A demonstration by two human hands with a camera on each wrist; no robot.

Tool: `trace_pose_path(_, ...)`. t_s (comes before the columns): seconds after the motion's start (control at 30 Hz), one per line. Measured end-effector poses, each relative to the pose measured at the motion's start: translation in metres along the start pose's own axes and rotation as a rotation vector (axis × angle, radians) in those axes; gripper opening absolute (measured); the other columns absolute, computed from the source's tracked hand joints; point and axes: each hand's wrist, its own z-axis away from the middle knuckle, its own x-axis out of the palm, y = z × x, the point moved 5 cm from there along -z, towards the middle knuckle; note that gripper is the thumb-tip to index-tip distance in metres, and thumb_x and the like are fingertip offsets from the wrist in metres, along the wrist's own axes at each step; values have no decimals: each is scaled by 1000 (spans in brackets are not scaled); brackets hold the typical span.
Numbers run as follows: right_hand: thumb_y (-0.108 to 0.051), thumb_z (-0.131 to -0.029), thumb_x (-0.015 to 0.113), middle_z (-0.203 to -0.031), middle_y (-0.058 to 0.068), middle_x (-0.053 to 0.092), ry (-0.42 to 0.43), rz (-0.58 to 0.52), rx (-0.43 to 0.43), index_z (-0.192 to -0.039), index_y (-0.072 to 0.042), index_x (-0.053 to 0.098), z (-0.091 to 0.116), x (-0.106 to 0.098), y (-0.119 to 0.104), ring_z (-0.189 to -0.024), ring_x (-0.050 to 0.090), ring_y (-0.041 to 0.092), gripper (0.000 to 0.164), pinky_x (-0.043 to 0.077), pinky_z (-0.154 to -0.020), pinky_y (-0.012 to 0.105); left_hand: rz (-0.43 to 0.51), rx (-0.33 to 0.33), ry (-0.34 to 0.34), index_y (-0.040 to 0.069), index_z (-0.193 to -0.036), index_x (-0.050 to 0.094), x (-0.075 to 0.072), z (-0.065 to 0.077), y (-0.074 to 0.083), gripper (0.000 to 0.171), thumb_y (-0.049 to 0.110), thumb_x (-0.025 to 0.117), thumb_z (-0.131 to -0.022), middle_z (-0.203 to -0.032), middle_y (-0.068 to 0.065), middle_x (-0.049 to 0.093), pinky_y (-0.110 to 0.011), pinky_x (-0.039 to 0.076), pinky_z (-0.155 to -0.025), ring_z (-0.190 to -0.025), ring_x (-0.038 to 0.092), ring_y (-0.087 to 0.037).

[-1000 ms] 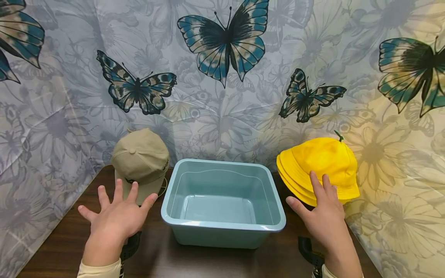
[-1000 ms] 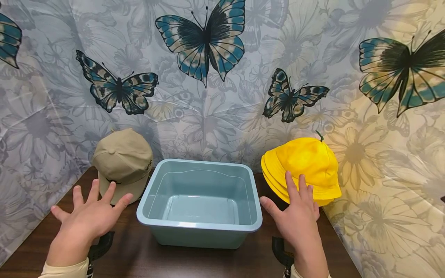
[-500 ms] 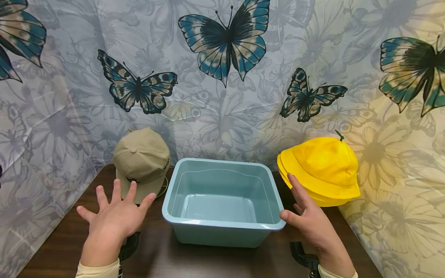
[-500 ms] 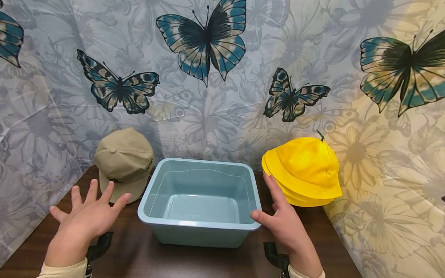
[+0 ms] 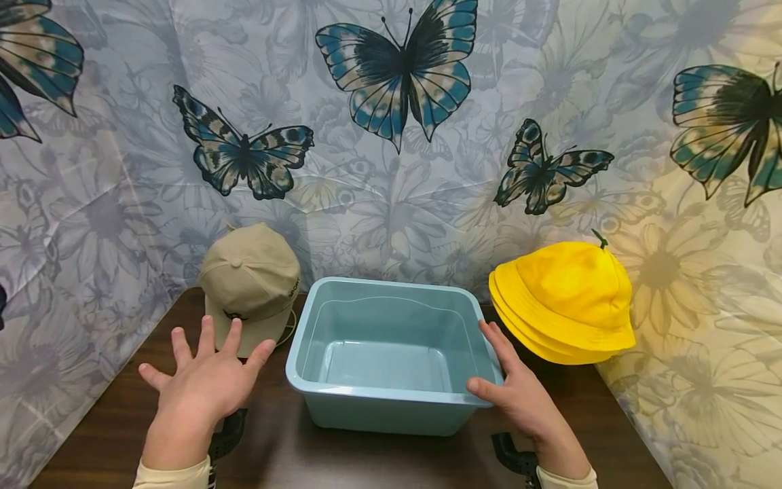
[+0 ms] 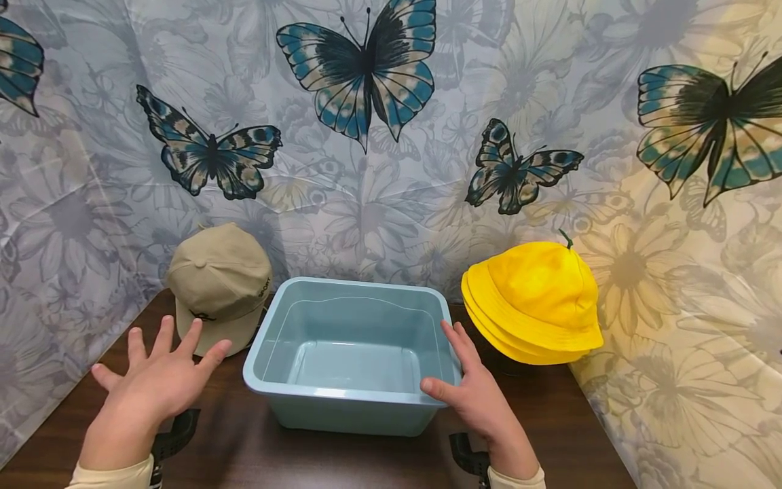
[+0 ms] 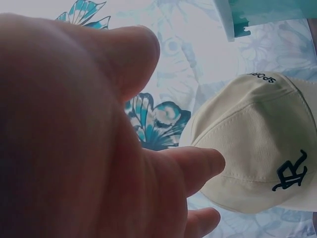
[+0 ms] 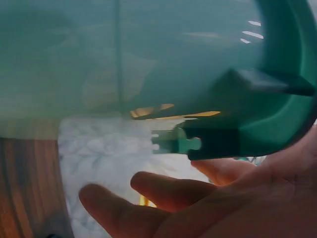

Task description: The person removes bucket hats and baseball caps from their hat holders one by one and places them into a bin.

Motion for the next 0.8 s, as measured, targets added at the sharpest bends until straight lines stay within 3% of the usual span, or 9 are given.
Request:
trace_pose_path(0.2,-31,-86,78,-166,8,-2,-11,22,44,-161,-22,19,-1,4,4,-144,10,51,96,28,-101,72,8,-1,-7,7,-160,13,0,1,-1,109,86,16,-86,-157,-33,-13,-83,-23,-80,-131,-31,-60)
trace_pose_path(0.43,-29,-86,79,-166,5,-2,-2,17,26,-160,-11,21,-1,6,6,-145,10,47,96,31,-102,69,11,-13,-36,8,-160,11,1,2,-3,109,87,15,-85,-157,-32,-15,-82,-24,-80,-130,-32,-59)
trace_pose_path(0.8,-33,-86,79,-166,1,-3,-6,-6,76,-160,-13,17,-2,8,9,-145,12,45,98,33,-102,66,18,-18,-38,8,-160,11,1,0,-5,109,87,15,-84,-157,-32,-16,-83,-23,-80,-130,-31,-60)
